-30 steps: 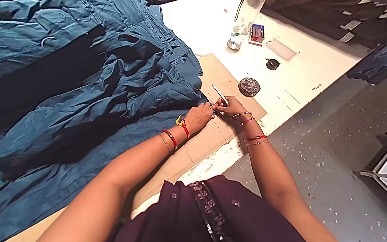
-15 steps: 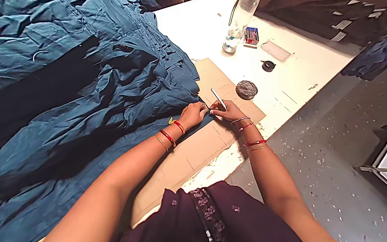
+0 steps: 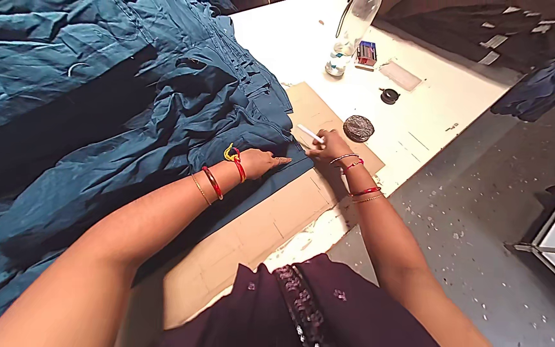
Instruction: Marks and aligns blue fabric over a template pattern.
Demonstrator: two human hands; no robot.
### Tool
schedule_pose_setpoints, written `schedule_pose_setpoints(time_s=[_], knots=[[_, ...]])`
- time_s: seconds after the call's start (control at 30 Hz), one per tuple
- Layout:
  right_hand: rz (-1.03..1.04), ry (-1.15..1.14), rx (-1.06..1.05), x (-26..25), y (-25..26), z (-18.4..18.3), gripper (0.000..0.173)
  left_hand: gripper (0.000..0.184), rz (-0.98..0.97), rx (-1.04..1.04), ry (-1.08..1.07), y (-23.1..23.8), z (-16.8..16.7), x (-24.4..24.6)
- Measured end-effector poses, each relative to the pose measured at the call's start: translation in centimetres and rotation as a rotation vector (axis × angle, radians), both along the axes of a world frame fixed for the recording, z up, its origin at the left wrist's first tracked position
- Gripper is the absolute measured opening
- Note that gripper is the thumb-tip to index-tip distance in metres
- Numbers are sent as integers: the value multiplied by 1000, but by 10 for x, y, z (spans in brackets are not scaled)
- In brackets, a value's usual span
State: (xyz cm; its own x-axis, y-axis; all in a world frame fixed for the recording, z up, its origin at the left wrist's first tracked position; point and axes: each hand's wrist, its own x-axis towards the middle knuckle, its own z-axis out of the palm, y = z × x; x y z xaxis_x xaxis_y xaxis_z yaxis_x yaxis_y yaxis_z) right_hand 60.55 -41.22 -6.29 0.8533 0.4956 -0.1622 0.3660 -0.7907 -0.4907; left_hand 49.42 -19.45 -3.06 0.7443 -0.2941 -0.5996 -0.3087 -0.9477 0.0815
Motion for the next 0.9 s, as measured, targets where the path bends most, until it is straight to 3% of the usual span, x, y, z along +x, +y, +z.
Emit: schedule_pose_setpoints(time_s=[0.1,0.2,0.4,0.57,0.7,0.8,0.9], knots=[[-389,-132,-70,43,-24,3,84,78,43,1,-25,2,-2,-2],[-579,-103,-115,76,-46,-12,101,77,75,45,-31,-8,1,-1],[-582,-112,-179,73,-35,-7,93,69,149,96,-27,-21,9,1],[-472,-95,33,-8,-9,4,82,57,205,-1,-193,-11,2,-3],[-153,-312,142,-77,32,-2,87,51,446,-211,-357,-16,2,-26],[17,-380,94,-94,47,-21,90,50,678,-371,-371,-17,-7,-53],[5,-345,69,-92,50,-25,86,55,719,-456,-334,4,-22,-100]])
